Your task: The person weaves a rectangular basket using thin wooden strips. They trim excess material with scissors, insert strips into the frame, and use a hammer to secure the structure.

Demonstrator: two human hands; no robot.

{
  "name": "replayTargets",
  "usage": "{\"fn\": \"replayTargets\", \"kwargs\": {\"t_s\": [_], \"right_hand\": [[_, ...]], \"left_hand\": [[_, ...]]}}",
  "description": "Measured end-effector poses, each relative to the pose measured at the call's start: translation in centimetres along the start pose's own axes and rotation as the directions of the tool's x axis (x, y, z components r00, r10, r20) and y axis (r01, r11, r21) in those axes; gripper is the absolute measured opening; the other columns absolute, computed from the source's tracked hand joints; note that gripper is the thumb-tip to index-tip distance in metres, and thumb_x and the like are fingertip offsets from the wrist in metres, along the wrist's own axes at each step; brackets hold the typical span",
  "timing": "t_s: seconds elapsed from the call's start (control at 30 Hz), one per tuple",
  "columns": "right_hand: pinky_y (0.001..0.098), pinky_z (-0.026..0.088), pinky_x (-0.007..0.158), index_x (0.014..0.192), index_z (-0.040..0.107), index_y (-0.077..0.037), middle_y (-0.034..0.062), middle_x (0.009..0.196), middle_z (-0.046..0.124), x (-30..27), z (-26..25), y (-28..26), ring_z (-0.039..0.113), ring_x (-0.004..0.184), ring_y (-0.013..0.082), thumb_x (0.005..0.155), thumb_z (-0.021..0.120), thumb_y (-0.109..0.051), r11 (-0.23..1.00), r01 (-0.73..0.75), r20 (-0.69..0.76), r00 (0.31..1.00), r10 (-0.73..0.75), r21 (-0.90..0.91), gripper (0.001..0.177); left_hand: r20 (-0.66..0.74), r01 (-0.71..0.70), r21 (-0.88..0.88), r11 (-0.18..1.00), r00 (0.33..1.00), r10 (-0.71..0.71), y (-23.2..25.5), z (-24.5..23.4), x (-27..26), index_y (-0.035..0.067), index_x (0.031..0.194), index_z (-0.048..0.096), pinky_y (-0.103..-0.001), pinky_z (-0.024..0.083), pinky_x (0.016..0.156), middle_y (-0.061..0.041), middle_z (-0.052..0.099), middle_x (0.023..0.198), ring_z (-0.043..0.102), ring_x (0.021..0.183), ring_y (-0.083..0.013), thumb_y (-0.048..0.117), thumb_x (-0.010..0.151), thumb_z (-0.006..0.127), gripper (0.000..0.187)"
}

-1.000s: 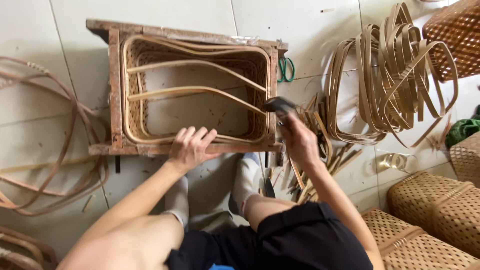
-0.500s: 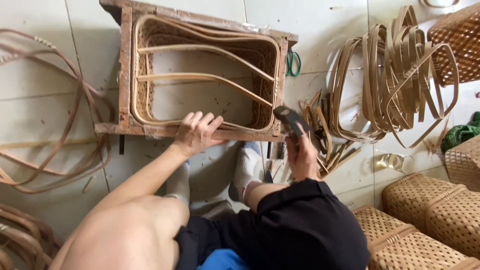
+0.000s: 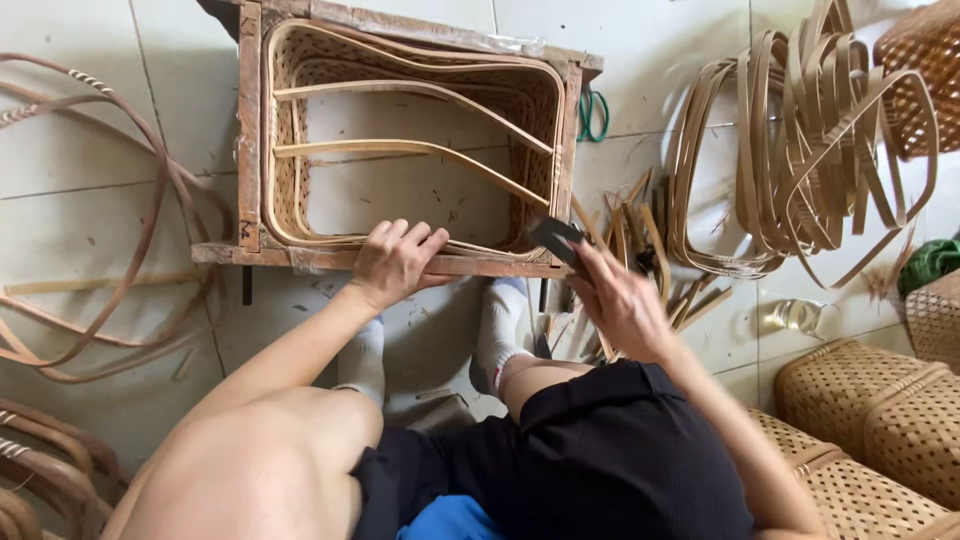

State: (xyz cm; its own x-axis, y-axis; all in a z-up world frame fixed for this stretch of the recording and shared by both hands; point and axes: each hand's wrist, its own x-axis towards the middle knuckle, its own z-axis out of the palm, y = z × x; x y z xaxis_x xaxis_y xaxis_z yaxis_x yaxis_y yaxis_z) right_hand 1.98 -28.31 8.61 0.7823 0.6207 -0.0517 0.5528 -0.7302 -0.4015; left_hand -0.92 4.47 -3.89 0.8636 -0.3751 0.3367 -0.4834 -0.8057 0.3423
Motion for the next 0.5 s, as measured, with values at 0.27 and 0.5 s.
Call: {"fn": "replayTargets", "kwargs": {"t_s": [0.27,0.5], "right_hand": [[0.0249,0.048,0.033,0.163,0.026,-0.029,0.0173,0.088,0.066,7.0,-4.2,-2.9,0.056,0.046,0.0107,0.098,0.055,-0.006,0.805,0.225,0.498,0.861,0.1,-0.55,0.074],[0.0312,0.052,0.041,0.165,0.02,-0.026,0.0143,0.084,0.065,7.2,-3.0,-2.0,0.06,0.051,0.0151,0.093,0.059,-0.001,0.839,0.262,0.493,0.87,0.009,-0.477,0.086]], "left_hand": [[0.076,-0.016,0.054,0.998,0.997,0.011,0.4,0.0,-0.4,0.014,0.11,0.068,-0.038,0.049,0.07,-0.004,0.06,0.086,0.059,0.078,-0.0234,0.06,0.066,0.082,0.065],[0.091,-0.024,0.076,0.997,0.996,0.017,-0.1,0.2,-0.1,0.013,0.111,0.068,-0.038,0.05,0.072,-0.004,0.059,0.086,0.06,0.079,-0.0234,0.059,0.072,0.081,0.061]]}}
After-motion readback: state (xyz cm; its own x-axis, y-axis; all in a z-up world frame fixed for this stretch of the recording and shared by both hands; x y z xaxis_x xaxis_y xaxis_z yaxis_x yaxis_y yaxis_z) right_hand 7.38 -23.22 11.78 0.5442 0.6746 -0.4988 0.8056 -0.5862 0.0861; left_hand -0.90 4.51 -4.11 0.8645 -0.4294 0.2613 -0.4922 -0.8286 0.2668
